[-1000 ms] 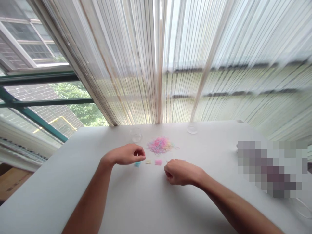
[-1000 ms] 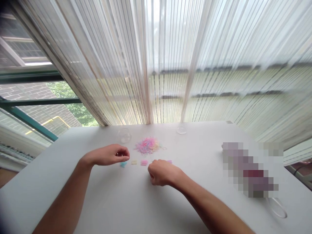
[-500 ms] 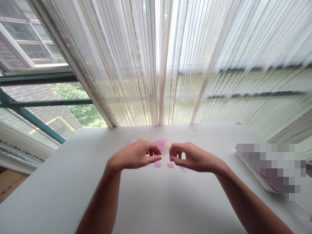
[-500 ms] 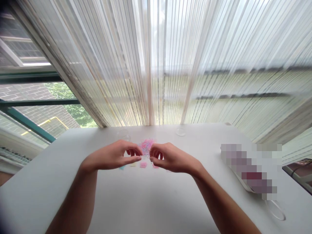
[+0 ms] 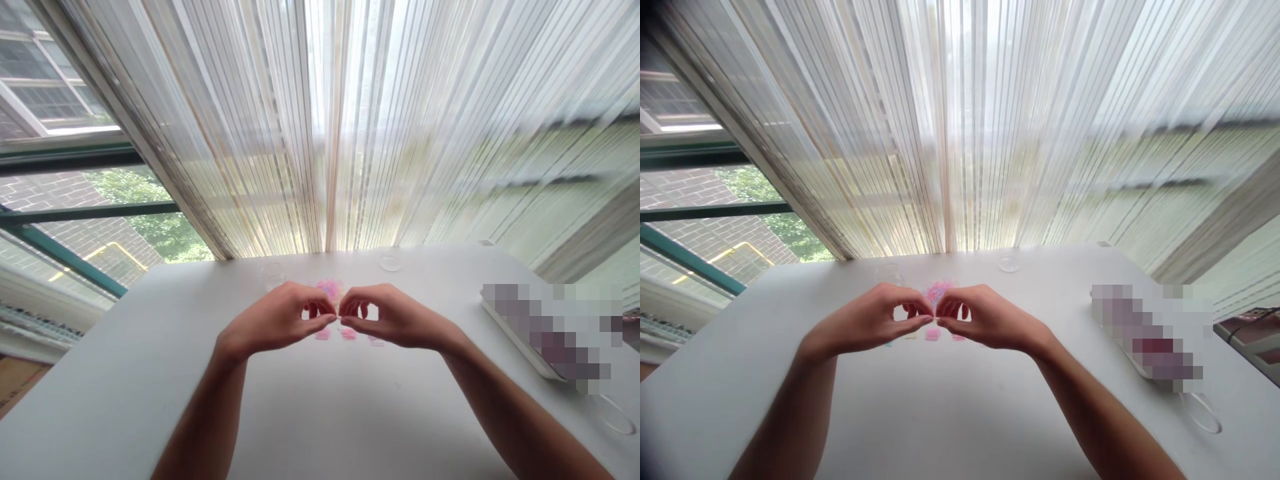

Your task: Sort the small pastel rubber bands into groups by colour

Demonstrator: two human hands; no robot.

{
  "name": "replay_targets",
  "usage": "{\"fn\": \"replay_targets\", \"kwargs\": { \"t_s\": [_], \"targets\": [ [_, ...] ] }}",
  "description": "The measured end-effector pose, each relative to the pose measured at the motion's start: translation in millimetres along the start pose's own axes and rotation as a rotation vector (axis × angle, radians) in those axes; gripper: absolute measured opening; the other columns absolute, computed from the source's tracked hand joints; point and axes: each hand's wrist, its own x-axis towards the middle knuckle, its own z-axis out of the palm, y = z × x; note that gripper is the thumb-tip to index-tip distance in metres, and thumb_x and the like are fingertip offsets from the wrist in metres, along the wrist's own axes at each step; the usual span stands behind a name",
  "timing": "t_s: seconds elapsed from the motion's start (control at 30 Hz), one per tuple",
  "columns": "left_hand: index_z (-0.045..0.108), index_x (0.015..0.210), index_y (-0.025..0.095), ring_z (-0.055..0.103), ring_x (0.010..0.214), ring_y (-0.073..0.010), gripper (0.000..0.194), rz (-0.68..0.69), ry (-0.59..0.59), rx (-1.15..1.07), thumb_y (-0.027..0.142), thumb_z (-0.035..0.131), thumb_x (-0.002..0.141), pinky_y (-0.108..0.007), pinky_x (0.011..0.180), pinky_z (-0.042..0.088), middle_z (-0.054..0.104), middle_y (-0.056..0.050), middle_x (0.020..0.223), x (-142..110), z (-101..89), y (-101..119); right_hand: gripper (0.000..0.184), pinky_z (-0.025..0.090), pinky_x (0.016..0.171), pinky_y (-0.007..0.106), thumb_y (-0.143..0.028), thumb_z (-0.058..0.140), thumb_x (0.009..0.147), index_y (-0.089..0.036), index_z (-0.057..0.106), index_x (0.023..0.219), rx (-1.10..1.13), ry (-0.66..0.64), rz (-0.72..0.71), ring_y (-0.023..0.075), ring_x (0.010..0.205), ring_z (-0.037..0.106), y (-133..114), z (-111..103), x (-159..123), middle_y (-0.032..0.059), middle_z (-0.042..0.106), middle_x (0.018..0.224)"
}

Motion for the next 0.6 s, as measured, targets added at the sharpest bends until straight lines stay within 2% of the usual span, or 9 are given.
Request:
{"fn": "replay_targets", "kwargs": {
  "t_s": [0.13, 0.27, 0.6],
  "targets": [
    [0.077, 0.094, 0.02, 0.064, 0.077, -0.0171, 0.026, -0.012, 0.028, 0.002, 0.039, 0.059, 0.095, -0.026, 0.072, 0.049, 0.075, -0.003, 0.084, 1.5, 0.0, -6.0, 0.013, 0.052, 0.069, 0.025, -0.028, 0.065, 0.094, -0.02, 0.071, 0.103, -0.01, 0.003, 0.026, 0.0138, 0.073, 0.065, 1.2, -0.9, 0.1, 0.0013, 0.074, 0.086],
    [0.077, 0.094, 0.02, 0.064, 0.076, -0.0167, 0.028, 0.006, 0.053, -0.034, 0.042, 0.06, 0.095, -0.026, 0.072, 0.05, 0.074, -0.002, 0.082, 3.8, 0.0, -7.8, 0.015, 0.05, 0.066, 0.024, -0.031, 0.065, 0.095, -0.019, 0.073, 0.101, -0.028, -0.001, 0.027, 0.0136, 0.07, 0.064, 1.5, -1.5, -0.6, 0.0014, 0.074, 0.082],
    [0.077, 0.095, 0.02, 0.066, 0.078, -0.0169, 0.021, 0.027, 0.055, -0.085, 0.037, 0.064, 0.092, -0.026, 0.076, 0.052, 0.075, -0.002, 0.085, 6.4, -0.1, -6.3, 0.021, 0.049, 0.065, 0.024, -0.033, 0.059, 0.098, -0.019, 0.075, 0.096, -0.061, -0.002, 0.046, 0.0144, 0.07, 0.064, 3.2, -5.7, -1.9, 0.0023, 0.074, 0.079]
  ]
}}
